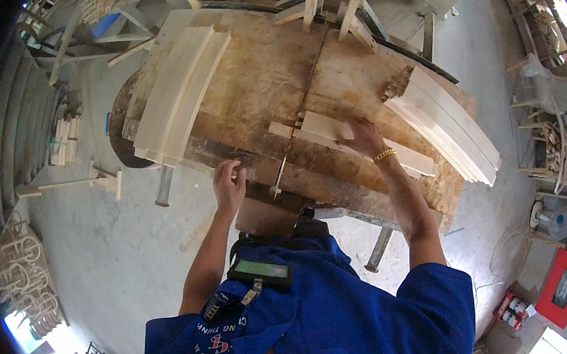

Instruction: The person uses a table saw to cut multiple pieces of light-colored wood. They feed the wood through the saw blade one at a time, then stack the cut pieces on a nearby pallet. The person also briefly moves a stack of wood to a different location on the floor.

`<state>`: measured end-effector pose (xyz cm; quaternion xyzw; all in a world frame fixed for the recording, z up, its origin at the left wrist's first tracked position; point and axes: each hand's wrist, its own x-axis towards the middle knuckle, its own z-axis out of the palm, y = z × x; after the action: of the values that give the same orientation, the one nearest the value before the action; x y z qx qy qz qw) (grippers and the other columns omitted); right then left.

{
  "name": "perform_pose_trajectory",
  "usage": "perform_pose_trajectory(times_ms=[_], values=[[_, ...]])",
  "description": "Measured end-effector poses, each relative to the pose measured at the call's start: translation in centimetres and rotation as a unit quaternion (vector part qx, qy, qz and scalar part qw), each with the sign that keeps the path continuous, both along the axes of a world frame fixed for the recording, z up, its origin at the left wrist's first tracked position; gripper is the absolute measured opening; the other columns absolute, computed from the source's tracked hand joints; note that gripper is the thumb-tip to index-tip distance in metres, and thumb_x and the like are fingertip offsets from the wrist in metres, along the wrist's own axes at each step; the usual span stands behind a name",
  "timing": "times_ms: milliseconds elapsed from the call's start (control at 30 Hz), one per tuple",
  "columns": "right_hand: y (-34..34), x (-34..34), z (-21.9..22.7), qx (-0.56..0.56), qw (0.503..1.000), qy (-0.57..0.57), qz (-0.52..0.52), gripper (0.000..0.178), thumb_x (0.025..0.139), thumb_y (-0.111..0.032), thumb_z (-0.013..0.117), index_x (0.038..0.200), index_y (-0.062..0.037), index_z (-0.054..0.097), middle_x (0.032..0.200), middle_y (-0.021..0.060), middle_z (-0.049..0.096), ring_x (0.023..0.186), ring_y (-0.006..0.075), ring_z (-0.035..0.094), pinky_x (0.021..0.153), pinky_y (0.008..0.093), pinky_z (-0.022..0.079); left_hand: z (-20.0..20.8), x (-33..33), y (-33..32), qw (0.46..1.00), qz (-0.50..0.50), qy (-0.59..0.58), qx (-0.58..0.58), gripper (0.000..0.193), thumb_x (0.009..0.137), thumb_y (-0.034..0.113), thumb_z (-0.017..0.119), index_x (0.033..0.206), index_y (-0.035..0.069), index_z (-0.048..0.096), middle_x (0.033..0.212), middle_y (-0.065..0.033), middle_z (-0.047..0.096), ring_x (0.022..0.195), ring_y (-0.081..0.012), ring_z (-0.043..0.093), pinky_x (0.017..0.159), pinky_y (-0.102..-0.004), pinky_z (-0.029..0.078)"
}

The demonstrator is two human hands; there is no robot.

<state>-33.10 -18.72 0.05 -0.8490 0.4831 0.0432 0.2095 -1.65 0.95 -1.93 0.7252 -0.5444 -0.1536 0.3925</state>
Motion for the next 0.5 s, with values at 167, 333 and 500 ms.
perform_pose_trajectory(times_ms=[167,333,500], values=[[0.16,0.17,0.19,0.003,1.000,-0.011,-0.008,0.066,0.070,-0.044,0.074,0.120,-0.0053,0.054,0.115,0.0189,0.059,0.109,0.0344,0.055,0.092,0.0422,0.043,-0.03,0.03,0.02,1.000,0.001,-0.003,-0.018,0.020,0.078,0.008,0.065,0.097,0.006,0.059,0.096,-0.0098,0.058,0.071,-0.0241,0.056,0.066,-0.0362,0.048],[0.02,0.05,0.02,0.010,1.000,-0.014,-0.013,0.065,0.071,-0.043,0.074,0.119,-0.0047,0.055,0.114,0.0190,0.059,0.109,0.0342,0.055,0.093,0.0421,0.043,-0.06,0.15,-0.02,1.000,-0.005,-0.020,-0.021,0.020,0.077,0.007,0.065,0.096,0.006,0.059,0.096,-0.0097,0.059,0.071,-0.0241,0.056,0.067,-0.0360,0.048],[0.28,0.01,-0.49,-0.012,1.000,-0.028,0.002,0.071,0.069,-0.044,0.075,0.123,-0.0049,0.051,0.119,0.0190,0.057,0.113,0.0344,0.051,0.095,0.0450,0.041,-0.24,-0.03,-0.18,1.000,0.001,-0.015,-0.027,0.019,0.077,0.007,0.065,0.095,0.006,0.059,0.095,-0.0094,0.059,0.071,-0.0241,0.056,0.065,-0.0355,0.048]])
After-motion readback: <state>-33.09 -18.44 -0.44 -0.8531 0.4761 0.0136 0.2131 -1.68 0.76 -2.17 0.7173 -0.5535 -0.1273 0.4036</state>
